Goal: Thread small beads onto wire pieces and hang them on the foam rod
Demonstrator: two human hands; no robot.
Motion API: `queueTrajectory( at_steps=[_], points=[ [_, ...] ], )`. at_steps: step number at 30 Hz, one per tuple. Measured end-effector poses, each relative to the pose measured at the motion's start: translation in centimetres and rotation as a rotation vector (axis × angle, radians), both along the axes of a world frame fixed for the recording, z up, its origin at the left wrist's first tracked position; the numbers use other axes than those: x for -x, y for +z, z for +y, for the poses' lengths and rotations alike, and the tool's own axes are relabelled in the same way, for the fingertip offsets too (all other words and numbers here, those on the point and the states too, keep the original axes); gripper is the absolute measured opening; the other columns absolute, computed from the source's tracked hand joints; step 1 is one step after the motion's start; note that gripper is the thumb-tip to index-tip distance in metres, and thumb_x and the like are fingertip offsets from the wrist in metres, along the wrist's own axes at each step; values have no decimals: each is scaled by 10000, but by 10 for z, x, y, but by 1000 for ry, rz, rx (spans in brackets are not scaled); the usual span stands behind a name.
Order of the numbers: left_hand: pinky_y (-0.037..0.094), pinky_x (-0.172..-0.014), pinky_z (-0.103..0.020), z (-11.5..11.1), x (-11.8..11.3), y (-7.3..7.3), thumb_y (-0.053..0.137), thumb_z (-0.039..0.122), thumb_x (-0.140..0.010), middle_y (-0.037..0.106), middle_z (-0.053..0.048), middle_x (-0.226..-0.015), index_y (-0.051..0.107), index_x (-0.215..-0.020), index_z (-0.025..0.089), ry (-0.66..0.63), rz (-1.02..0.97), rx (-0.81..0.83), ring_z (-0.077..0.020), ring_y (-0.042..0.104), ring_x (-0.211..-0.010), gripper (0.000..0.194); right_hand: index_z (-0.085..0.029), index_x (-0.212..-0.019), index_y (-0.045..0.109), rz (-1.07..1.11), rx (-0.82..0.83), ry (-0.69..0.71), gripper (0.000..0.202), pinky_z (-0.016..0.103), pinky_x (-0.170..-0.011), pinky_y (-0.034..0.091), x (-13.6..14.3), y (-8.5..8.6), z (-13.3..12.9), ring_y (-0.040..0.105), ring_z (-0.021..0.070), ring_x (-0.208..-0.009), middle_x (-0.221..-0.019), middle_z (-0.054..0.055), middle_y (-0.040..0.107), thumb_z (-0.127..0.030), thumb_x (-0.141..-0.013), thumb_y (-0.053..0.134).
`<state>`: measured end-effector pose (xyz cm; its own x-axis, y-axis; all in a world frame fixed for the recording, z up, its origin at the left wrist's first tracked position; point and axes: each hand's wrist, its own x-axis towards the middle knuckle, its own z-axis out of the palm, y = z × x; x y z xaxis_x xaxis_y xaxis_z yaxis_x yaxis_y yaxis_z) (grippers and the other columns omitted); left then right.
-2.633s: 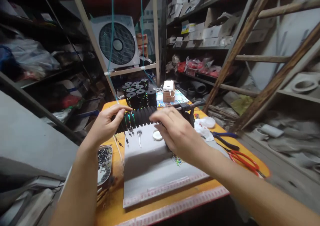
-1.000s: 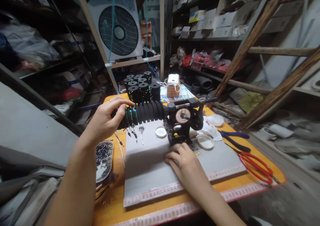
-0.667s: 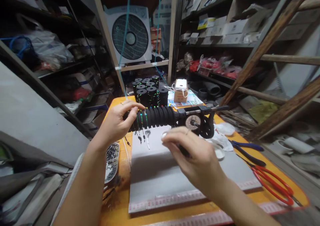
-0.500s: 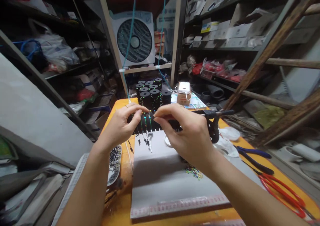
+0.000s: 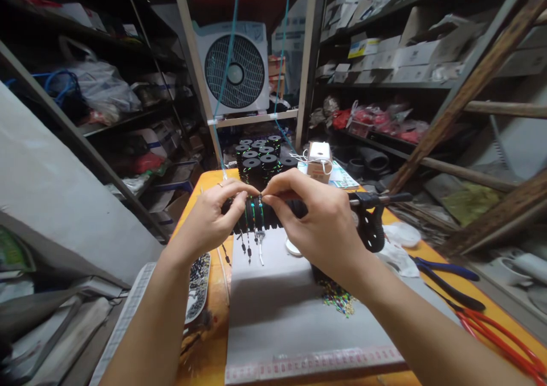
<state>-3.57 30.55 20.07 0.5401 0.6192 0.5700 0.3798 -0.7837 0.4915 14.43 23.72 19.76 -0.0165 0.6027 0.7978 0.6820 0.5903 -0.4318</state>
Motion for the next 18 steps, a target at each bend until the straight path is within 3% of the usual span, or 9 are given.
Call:
queueTrajectory(
  at_steps=[18],
  points=[
    [462, -784, -304, 1, 0, 0, 465, 176, -951, 696, -46, -989, 693, -1008, 184, -7, 4, -9, -172, 634, -891, 235, -201, -920, 577, -165, -47, -11, 138, 229, -694, 561, 0, 3, 0, 698, 123, -732, -845, -5, 698, -101, -857, 650]
  ],
)
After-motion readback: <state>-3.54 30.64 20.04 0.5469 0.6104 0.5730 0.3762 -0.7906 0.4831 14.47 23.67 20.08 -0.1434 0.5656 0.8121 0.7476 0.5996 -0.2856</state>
